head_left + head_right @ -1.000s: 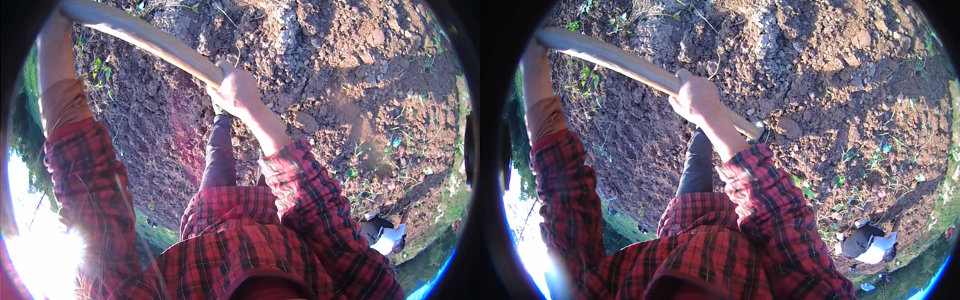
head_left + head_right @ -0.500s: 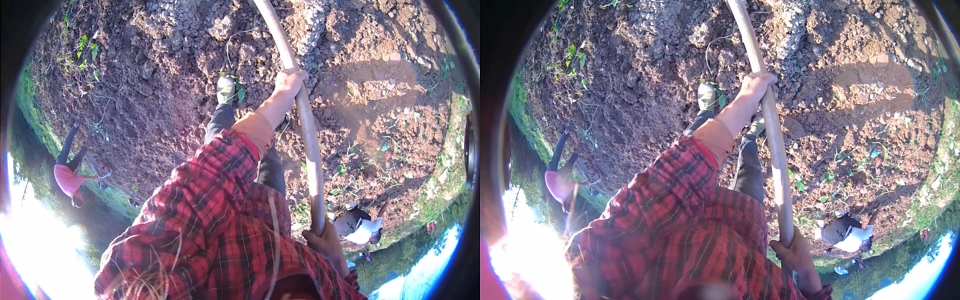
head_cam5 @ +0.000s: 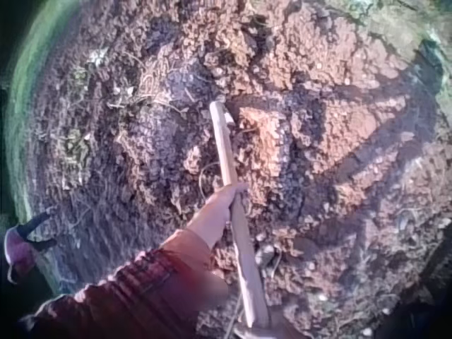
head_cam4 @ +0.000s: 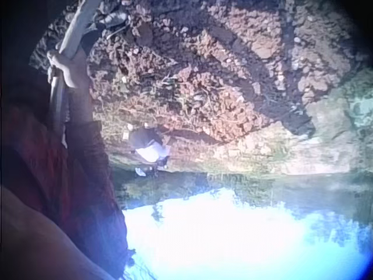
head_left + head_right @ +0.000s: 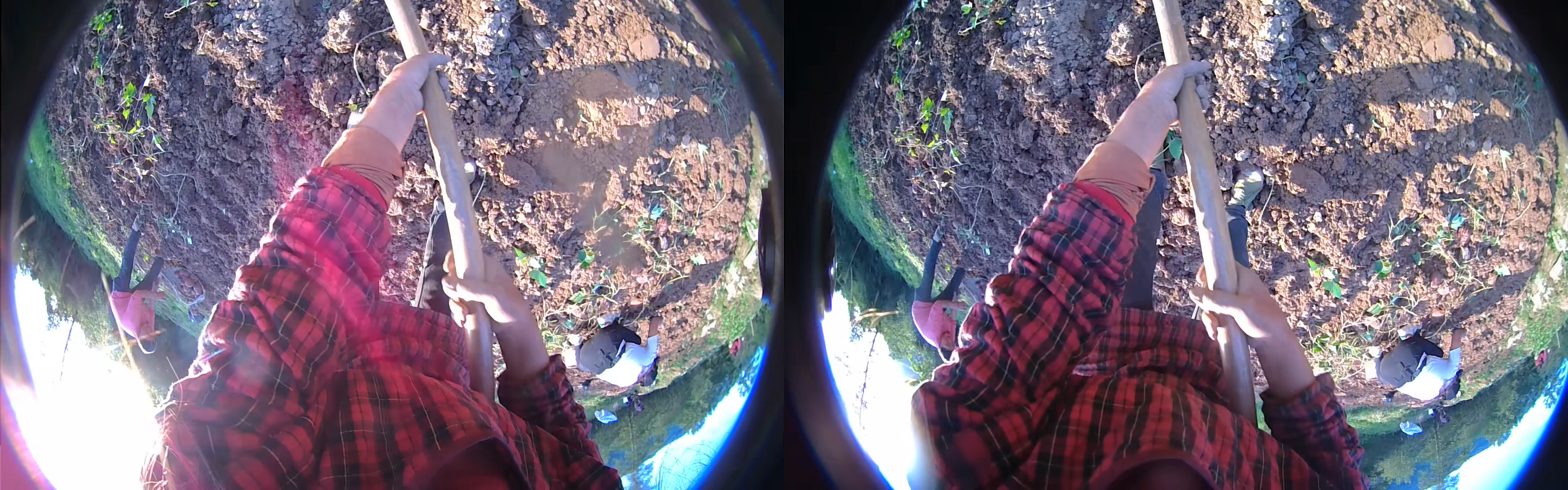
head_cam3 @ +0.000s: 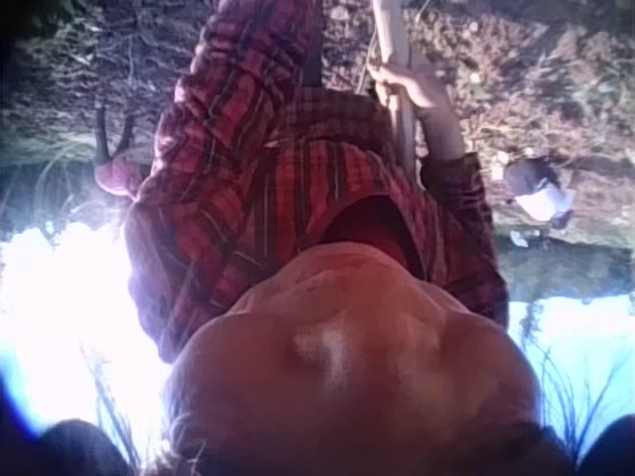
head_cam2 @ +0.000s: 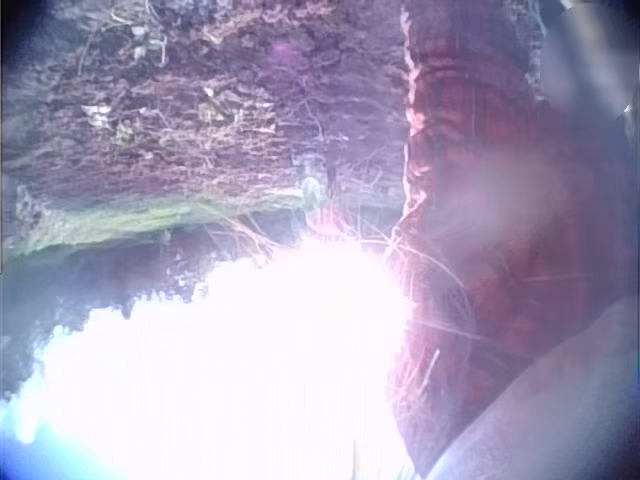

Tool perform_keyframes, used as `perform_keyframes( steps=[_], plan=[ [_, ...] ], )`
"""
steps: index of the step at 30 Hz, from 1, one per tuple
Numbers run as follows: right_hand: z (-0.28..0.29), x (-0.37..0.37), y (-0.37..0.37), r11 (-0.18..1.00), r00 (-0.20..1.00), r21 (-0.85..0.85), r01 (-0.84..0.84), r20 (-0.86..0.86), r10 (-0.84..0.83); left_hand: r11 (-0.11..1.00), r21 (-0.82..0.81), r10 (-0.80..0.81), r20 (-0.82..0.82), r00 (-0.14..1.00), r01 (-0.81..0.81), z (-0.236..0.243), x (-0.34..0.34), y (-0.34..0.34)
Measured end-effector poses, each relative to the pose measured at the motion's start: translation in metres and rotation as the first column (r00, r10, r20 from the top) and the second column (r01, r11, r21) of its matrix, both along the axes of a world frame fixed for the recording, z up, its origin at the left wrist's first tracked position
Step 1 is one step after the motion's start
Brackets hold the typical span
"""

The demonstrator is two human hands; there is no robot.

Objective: The person uses a hoe to loosen soil and unearth potatoes in a field. They then squat and collect the potatoes by hand, placing them into a black plastic bag.

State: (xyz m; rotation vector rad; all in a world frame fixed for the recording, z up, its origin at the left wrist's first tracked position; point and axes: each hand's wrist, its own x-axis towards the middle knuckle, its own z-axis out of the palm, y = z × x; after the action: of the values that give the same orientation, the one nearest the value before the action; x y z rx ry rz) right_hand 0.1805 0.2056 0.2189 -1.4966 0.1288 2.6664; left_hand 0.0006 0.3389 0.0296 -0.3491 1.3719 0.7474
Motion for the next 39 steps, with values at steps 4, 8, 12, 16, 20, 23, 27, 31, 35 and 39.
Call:
perform_keyframes(
  steps=[4, 8, 12, 16, 20, 23, 27, 31, 35, 39],
  plan=[
    [-0.015, 0.023, -0.049, 0.995, 1.000, 0.097, -0.006, 0.014, 0.004, 0.996, 0.083, 0.041, -0.034, 0.999, -0.038, 0.008, 0.011, -0.043],
    [0.037, 0.089, -0.100, 0.989, 0.992, 0.080, -0.123, 0.020, 0.122, 0.996, 0.078, 0.050, -0.142, 0.989, -0.039, 0.080, 0.067, -0.100],
    [0.092, 0.200, -0.210, 0.755, 0.761, 0.237, -0.612, 0.436, 0.480, 0.990, -0.121, -0.077, 0.025, 0.997, 0.079, 0.160, 0.152, -0.195],
    [0.104, 0.259, -0.295, 0.483, 0.223, -0.263, -0.835, 0.641, 0.734, 0.985, -0.170, 0.074, 0.230, 0.970, -0.035, 0.128, 0.188, -0.248],
    [0.076, 0.263, -0.321, 0.303, -0.068, -0.373, -0.877, 0.720, 0.691, 0.939, -0.343, 0.059, 0.083, 0.995, -0.027, 0.018, 0.158, -0.231],
    [0.059, 0.289, -0.315, 0.266, -0.088, -0.386, -0.883, 0.695, 0.714, 0.962, -0.266, 0.066, 0.028, 0.997, -0.057, 0.042, 0.171, -0.237],
    [0.000, 0.294, -0.301, 0.242, -0.005, -0.219, -0.945, 0.752, 0.659, 0.993, -0.120, 0.006, -0.055, 0.998, -0.013, 0.092, 0.134, -0.196],
    [-0.084, 0.221, -0.183, 0.245, 0.165, 0.064, -0.967, 0.895, 0.416, 0.988, 0.081, 0.154, -0.368, 0.917, -0.133, 0.166, 0.051, -0.114],
    [-0.109, 0.100, -0.033, 0.145, 0.482, 0.464, -0.874, 0.866, 0.130, 0.862, 0.504, 0.281, -0.571, 0.771, 0.059, 0.289, -0.047, -0.011],
    [-0.043, -0.019, 0.079, -0.085, 0.669, 0.664, -0.743, 0.740, -0.066, 0.653, 0.730, 0.510, -0.620, 0.596, 0.200, 0.397, -0.138, 0.075]
  ],
)
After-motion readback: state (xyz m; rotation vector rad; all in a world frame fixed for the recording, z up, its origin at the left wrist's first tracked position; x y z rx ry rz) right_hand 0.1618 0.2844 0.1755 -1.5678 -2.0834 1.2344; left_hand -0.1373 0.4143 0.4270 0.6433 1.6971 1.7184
